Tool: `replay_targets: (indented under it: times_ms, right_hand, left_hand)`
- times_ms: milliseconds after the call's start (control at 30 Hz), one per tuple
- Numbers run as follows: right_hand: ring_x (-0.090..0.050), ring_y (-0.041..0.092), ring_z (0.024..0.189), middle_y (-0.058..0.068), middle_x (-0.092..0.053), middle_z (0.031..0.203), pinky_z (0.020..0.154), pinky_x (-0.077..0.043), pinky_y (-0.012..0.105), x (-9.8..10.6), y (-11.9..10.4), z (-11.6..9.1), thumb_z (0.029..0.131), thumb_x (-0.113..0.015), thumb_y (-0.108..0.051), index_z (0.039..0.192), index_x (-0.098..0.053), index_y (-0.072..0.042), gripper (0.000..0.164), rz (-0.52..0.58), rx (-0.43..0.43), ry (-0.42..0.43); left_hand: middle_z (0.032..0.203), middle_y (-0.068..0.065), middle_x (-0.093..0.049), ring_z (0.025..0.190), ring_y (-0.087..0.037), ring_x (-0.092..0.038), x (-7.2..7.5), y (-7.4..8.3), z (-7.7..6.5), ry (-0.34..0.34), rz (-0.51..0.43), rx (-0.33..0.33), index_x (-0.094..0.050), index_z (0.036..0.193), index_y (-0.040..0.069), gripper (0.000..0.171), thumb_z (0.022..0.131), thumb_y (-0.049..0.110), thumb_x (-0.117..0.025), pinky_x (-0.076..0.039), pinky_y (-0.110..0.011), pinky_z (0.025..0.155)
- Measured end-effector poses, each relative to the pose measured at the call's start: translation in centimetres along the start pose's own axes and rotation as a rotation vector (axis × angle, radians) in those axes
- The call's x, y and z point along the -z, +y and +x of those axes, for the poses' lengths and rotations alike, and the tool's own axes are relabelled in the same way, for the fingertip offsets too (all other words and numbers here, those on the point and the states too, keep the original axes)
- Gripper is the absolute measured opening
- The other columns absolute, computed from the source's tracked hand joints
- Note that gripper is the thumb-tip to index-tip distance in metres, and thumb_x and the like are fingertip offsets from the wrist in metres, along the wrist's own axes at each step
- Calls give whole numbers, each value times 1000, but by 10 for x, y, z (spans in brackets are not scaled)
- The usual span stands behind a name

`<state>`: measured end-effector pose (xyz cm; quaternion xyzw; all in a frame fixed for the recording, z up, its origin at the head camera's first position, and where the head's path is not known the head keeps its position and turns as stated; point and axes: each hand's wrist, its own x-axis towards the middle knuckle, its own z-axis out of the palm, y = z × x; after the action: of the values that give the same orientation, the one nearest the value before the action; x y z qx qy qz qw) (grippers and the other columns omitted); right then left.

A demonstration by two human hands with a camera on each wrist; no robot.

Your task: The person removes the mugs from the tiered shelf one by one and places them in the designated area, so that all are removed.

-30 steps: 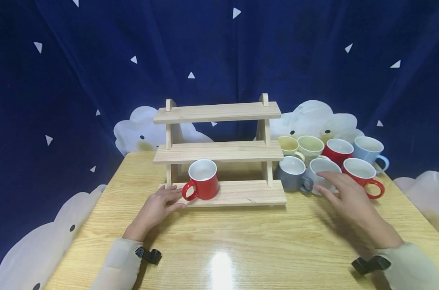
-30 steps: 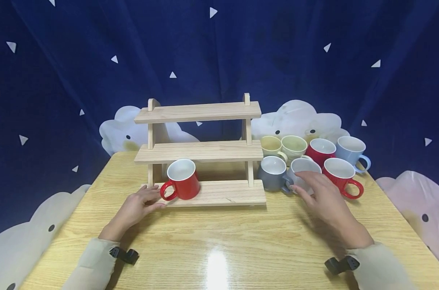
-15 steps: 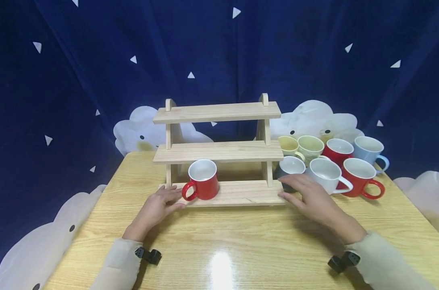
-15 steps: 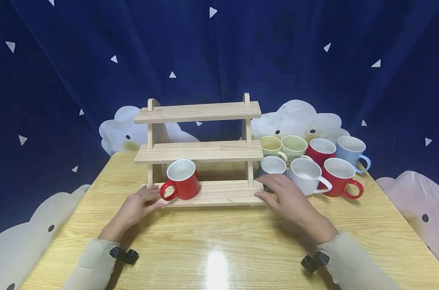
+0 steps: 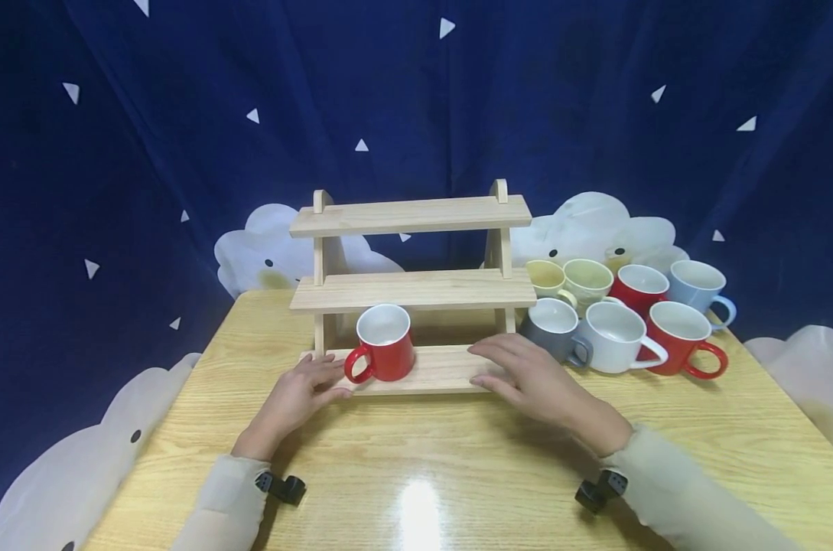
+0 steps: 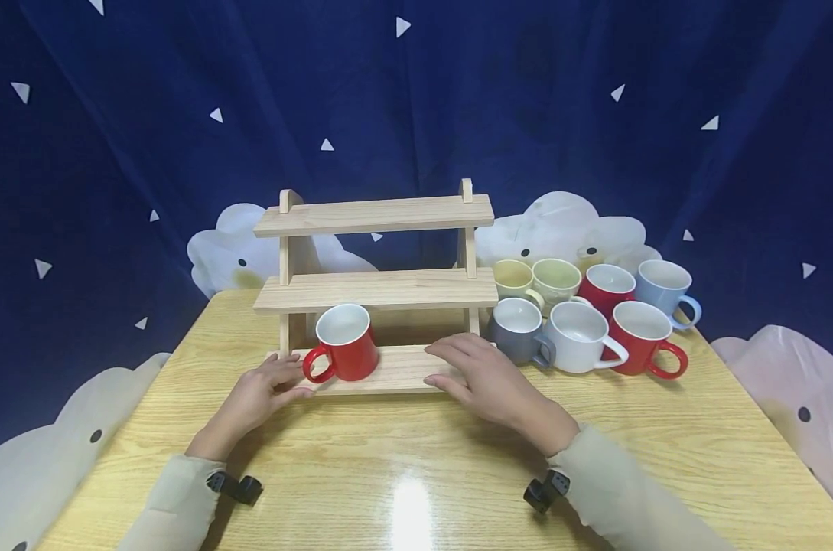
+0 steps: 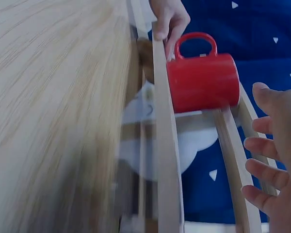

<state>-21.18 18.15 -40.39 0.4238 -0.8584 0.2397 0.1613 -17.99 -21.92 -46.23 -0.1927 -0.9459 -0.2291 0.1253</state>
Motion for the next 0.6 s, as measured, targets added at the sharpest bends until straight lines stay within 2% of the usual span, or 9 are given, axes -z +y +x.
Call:
replay_targets:
  times_ms: [167, 333, 600]
  right_hand:
    - [-55, 18, 118, -2, -63, 123, 100, -46, 40, -10, -12, 15, 93, -65, -42, 125, -65, -14, 42, 26, 75, 4]
    - [-54, 17, 119, -2, -62, 124, 101, -46, 37, -17, -26, 28, 95, -61, -45, 127, -64, -13, 45, 36, 117, -34]
    - [-53, 17, 121, 0, -62, 128, 103, -46, 36, -32, -51, 52, 93, -66, -40, 131, -62, -12, 47, 31, 159, -104]
  left_hand:
    - [122, -4, -68, 128, -27, -53, 1, 1, 0, -8, -4, 13, -71, 121, 15, 48, 81, 41, -78, -26, -50, 116]
    - [122, -4, -68, 128, -27, -53, 1, 2, 0, -10, -3, 30, -71, 122, 15, 49, 81, 41, -78, -26, -50, 116]
    - [120, -4, -69, 126, -27, -54, 0, 1, -1, 11, 4, 5, -72, 120, 14, 48, 81, 40, -79, -28, -50, 115]
